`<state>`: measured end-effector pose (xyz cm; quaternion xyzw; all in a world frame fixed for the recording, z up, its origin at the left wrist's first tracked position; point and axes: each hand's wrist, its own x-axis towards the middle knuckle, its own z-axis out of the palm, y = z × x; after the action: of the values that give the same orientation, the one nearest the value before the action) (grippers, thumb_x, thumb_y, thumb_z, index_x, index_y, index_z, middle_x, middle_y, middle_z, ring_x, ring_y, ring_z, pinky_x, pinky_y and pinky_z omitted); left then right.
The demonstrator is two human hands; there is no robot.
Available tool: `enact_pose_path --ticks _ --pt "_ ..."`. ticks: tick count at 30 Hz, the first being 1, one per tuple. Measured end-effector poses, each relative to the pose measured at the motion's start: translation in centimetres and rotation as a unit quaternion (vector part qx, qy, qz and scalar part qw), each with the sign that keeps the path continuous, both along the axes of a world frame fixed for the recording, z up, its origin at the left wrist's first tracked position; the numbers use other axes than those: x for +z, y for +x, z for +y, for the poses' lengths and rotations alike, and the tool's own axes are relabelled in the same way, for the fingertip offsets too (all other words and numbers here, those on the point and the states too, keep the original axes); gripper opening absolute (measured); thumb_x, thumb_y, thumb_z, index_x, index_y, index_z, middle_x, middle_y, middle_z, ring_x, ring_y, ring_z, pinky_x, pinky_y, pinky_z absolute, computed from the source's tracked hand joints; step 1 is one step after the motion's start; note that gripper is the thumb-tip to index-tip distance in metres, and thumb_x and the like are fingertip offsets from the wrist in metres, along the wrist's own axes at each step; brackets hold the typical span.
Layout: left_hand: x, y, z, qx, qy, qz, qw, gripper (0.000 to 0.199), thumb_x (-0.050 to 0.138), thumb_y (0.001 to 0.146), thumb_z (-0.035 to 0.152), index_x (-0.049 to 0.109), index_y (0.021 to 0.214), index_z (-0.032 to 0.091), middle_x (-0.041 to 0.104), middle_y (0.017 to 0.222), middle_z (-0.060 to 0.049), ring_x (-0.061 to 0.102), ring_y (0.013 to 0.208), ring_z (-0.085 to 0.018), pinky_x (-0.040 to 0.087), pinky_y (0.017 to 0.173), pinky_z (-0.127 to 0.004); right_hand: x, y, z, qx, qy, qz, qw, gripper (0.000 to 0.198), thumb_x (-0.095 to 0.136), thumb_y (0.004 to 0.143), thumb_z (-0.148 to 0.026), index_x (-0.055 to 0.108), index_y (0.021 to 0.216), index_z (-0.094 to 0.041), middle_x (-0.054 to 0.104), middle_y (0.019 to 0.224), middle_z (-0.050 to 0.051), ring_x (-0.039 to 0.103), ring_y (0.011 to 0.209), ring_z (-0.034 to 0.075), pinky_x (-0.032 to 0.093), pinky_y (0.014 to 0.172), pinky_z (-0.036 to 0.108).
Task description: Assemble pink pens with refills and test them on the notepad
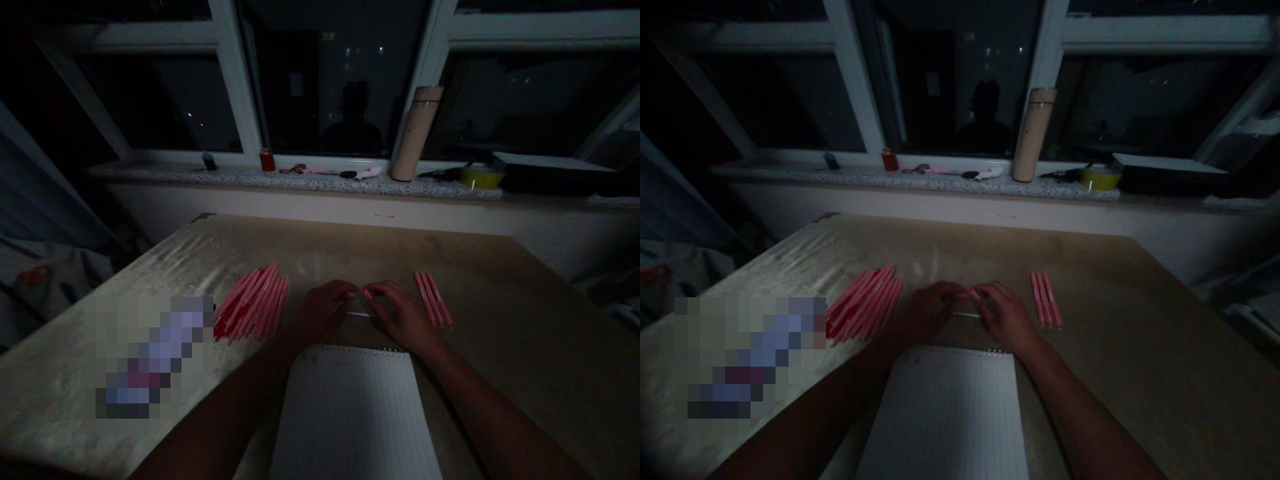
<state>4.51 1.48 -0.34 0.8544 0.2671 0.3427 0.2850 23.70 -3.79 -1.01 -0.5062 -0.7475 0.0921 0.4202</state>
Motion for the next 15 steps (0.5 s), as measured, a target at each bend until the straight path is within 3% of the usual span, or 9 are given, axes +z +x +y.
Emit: enact_pose_path --ticks 4,10,15 --pt "-0.1 -0.1 0.3 0.024 0.020 0.026 0.999 0.023 0.048 0.084 0.020 0.057 0.104 0.018 0.063 0.098 -0.004 0.058 0.086 -0.012 0.045 0.080 -0.026 -0.3 0.0 0.1 -0.007 0.005 0.018 1.000 0.018 0.051 0.086 -0.022 0.056 0.102 -0.021 0.063 0.096 0.007 0.059 0.088 0.019 0.048 0.078 0.034" --pt "-0.6 -0.3 1.2 0.037 0.126 0.151 0.980 0.022 0.056 0.078 0.022 0.064 0.099 0.020 0.060 0.094 -0.005 0.051 0.096 -0.020 0.038 0.089 -0.037 -0.8 0.2 0.3 -0.032 0.000 0.045 0.998 0.020 0.051 0.085 -0.025 0.055 0.105 -0.021 0.063 0.100 0.008 0.062 0.086 0.019 0.049 0.078 0.035" --pt "-0.6 -0.6 1.1 0.039 0.128 0.202 0.970 0.028 0.062 0.074 0.023 0.064 0.102 0.023 0.055 0.101 -0.006 0.048 0.101 -0.022 0.036 0.091 -0.039 -1.0 0.4 0.4 -0.041 -0.002 0.059 0.997 0.024 0.052 0.084 -0.025 0.054 0.108 -0.022 0.062 0.101 0.008 0.062 0.086 0.019 0.050 0.077 0.036"
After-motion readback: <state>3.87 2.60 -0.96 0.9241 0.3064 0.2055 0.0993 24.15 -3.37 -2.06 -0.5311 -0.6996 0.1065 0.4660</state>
